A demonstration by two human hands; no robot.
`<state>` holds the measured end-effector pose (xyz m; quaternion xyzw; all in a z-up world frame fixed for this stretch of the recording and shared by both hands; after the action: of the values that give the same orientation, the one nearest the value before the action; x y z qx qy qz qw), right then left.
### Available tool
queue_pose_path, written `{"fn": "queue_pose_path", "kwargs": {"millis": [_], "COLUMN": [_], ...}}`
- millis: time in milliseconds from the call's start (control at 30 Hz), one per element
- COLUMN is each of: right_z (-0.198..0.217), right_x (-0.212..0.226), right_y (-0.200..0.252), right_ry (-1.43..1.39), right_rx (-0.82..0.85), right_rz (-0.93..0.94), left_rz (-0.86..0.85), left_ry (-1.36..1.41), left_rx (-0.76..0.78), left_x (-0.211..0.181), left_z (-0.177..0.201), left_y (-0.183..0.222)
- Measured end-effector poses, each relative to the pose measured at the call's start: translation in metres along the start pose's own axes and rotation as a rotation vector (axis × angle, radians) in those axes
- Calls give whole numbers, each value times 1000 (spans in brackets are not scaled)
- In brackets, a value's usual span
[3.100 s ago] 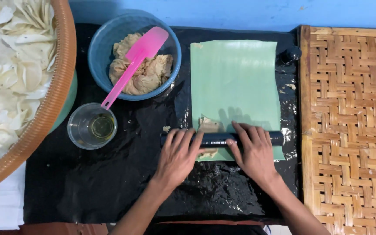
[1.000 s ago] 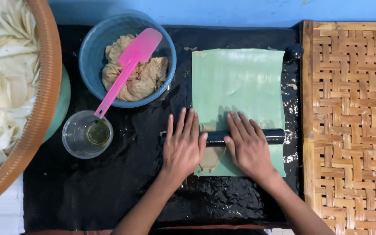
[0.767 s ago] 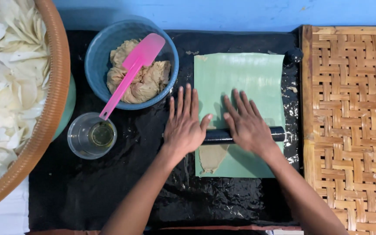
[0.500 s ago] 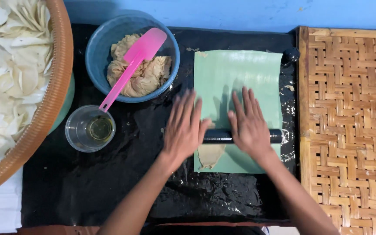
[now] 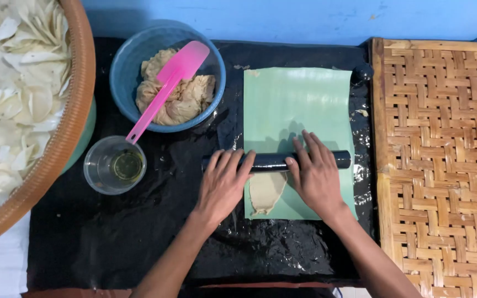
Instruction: Rolling and flattening dough on a leaf using a rolling pin.
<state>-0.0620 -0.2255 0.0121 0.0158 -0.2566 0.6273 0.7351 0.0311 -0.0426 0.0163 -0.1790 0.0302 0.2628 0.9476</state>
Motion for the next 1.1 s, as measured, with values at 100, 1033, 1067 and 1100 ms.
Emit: {"fn": "queue_pose_path", "kwargs": {"millis": [100,1033,1067,1100], "right_z": [-2,7,6,4], "right_x": [2,-13,-13,-13], "right_y": [-3,-11,-7,-4], "right_ry": [32,-47,-22,2], "right_rx": [-2,-54,-41,-27], "right_rz": [36,-4,11,27], "left_rz": [37,-114,-95,-75], "left_ry": [-24,-34,-35,-37], "left_rx": [-70,-36,-31,-26], "left_x": [-2,-4,-3,-3], "left_z": [-14,8,1,-7], "left_y": [5,-14,-9,-4]}}
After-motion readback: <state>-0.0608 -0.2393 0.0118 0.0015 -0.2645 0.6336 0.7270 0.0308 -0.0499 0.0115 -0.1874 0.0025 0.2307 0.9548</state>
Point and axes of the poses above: each hand's wrist, its own y-axis away from the middle knuckle, its own z-axis out of the back of the hand, x = y × z, the point moved 5 cm from there along -y, towards the middle knuckle, and after that the axes turned 11 degrees about -y, right-handed, at the moved point
